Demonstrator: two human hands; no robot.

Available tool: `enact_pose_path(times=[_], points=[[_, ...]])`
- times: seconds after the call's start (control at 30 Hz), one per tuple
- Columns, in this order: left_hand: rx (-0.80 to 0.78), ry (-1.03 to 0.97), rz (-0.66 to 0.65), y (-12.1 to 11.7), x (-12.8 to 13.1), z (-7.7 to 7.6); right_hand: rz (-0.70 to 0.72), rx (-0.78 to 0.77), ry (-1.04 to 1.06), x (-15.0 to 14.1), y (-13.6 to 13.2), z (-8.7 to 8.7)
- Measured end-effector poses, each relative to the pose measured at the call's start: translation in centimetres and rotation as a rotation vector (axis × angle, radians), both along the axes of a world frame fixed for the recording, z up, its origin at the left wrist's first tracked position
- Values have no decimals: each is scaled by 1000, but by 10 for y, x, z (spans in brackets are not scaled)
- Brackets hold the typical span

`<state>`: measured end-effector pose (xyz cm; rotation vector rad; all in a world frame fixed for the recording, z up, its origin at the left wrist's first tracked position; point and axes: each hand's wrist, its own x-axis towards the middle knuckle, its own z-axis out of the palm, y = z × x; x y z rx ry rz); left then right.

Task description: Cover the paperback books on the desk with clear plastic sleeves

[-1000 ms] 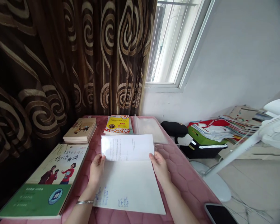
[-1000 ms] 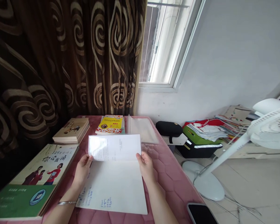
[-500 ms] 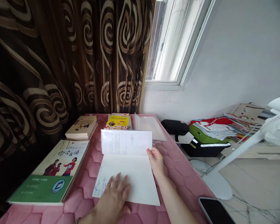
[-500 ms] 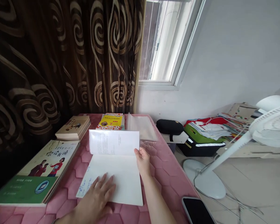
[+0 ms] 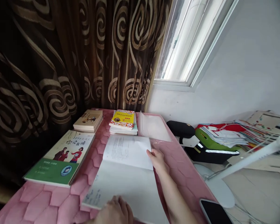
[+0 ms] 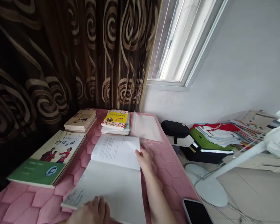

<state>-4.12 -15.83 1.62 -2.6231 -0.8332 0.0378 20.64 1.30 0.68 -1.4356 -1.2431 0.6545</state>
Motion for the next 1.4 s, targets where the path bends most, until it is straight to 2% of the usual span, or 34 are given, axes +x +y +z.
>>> enact_pose_path(times=[0.07,0.13,0.2,0.23,0.33,0.4,0.5,0.63,0.77,0.83,0.9,1.0,1.1,1.17,1.23,1.33,1.4], points=[[-111,-76,89,-9,2,-14,28,-58,-4,-2,1,-4],[-242,-126,71,-5,4,-11,42,-102,-9,-4,1,-7],[-298,-171,4,9,4,7,42,-122,-15,-4,1,-8],[-316,-209,36,20,4,19,38,-126,-18,-4,2,-8],[-376,-242,295,54,0,47,18,-123,-27,-3,4,-10],[-454,-196,403,74,-3,54,3,-119,-34,-3,5,-12],[-554,-165,445,89,-5,49,-14,-116,-44,-5,7,-16],[-593,-193,447,93,-2,39,-59,-72,-119,-10,7,-17],[-589,-220,460,95,2,32,-126,59,-473,-21,-3,-4],[-588,-233,479,98,5,29,-80,49,-698,-32,-13,7],[-579,-251,491,100,8,25,32,-7,-856,-48,-25,17],[-540,-279,524,103,13,21,299,-67,-950,-75,-42,23],[-519,-281,565,104,16,20,503,-71,-992,-89,-51,18],[-498,-296,578,104,13,19,523,-85,-1028,-86,-50,15],[-458,-332,599,106,7,17,476,-153,-1052,-78,-45,14],[-387,-365,667,108,-7,8,407,-287,-1049,-64,-36,17],[-329,-381,720,111,-14,1,395,-325,-1037,-59,-33,19]])
